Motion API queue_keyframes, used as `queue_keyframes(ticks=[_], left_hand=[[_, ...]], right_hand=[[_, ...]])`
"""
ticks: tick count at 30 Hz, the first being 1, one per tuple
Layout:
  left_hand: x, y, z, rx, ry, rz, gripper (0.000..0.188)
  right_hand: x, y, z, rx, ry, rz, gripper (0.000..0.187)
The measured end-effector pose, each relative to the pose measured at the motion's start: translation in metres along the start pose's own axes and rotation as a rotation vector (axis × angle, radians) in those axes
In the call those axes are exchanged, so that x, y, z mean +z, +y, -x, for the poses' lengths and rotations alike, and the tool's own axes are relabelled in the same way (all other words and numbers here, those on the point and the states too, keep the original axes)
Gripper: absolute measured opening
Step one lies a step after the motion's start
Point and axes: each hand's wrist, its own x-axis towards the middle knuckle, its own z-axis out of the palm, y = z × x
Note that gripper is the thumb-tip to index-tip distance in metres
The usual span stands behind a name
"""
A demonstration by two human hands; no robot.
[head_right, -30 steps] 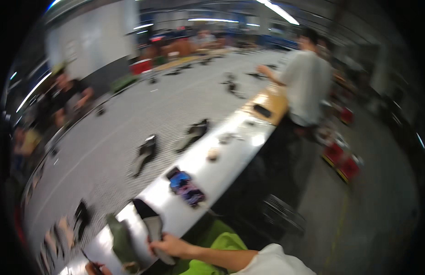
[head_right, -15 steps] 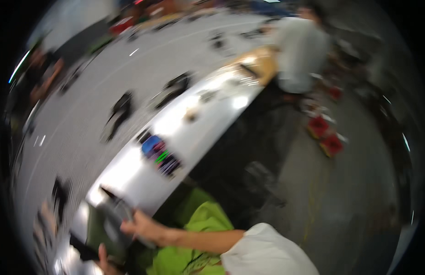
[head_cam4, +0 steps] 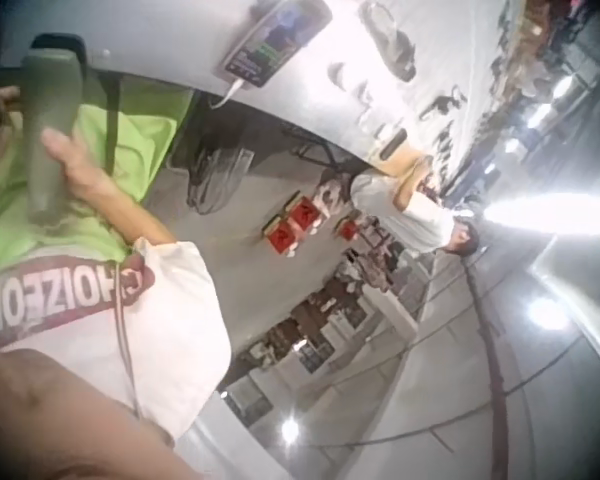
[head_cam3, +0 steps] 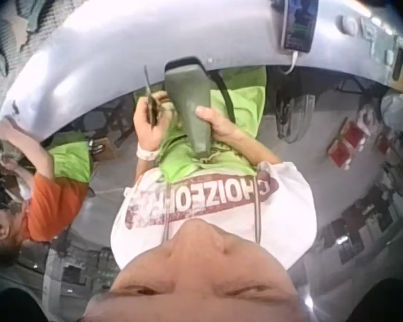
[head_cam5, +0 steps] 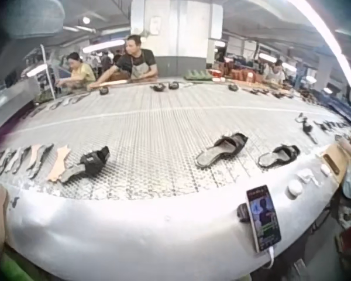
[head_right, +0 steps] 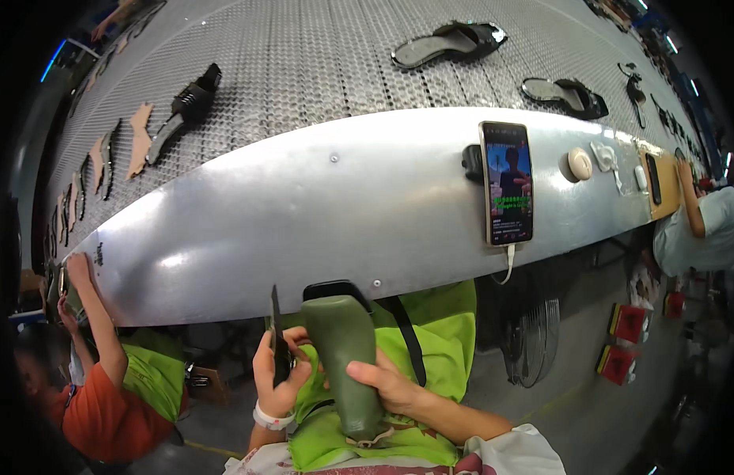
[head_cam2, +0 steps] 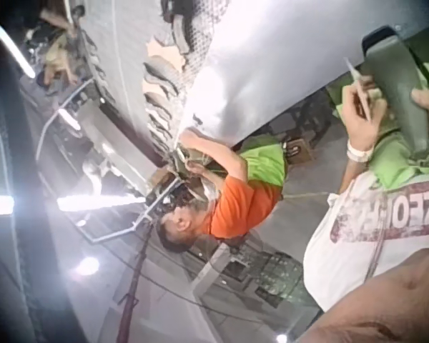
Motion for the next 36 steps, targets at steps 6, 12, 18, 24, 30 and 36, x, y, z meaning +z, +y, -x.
queue_keyframes(ticks=[6,12,18,24,30,36], left_hand=[[0.012,-0.026,-0.002,-0.268,0.158,0.385,0.033],[0.012,-0.025,0.004,-0.256,0.252,0.330,0.032],[0.008,-0.026,0.004,-0.264,0.275,0.350,0.029],[0.003,-0.029,0.007,-0.256,0.295,0.321,0.029],[-0.005,-0.019,0.005,-0.204,0.306,0.124,0.028],[-0.049,0.010,-0.013,0.056,0.024,-0.486,0.029]], right_hand=[[-0.011,0.020,-0.012,0.116,-0.039,-0.105,0.067],[-0.002,0.026,-0.012,0.161,0.012,-0.064,0.074],[-0.005,0.038,-0.018,0.162,0.024,-0.082,0.073],[-0.001,0.041,-0.023,0.155,0.063,-0.101,0.067],[0.009,0.032,-0.026,0.096,0.084,-0.082,0.068],[0.030,-0.008,-0.020,-0.860,0.401,1.099,0.062]])
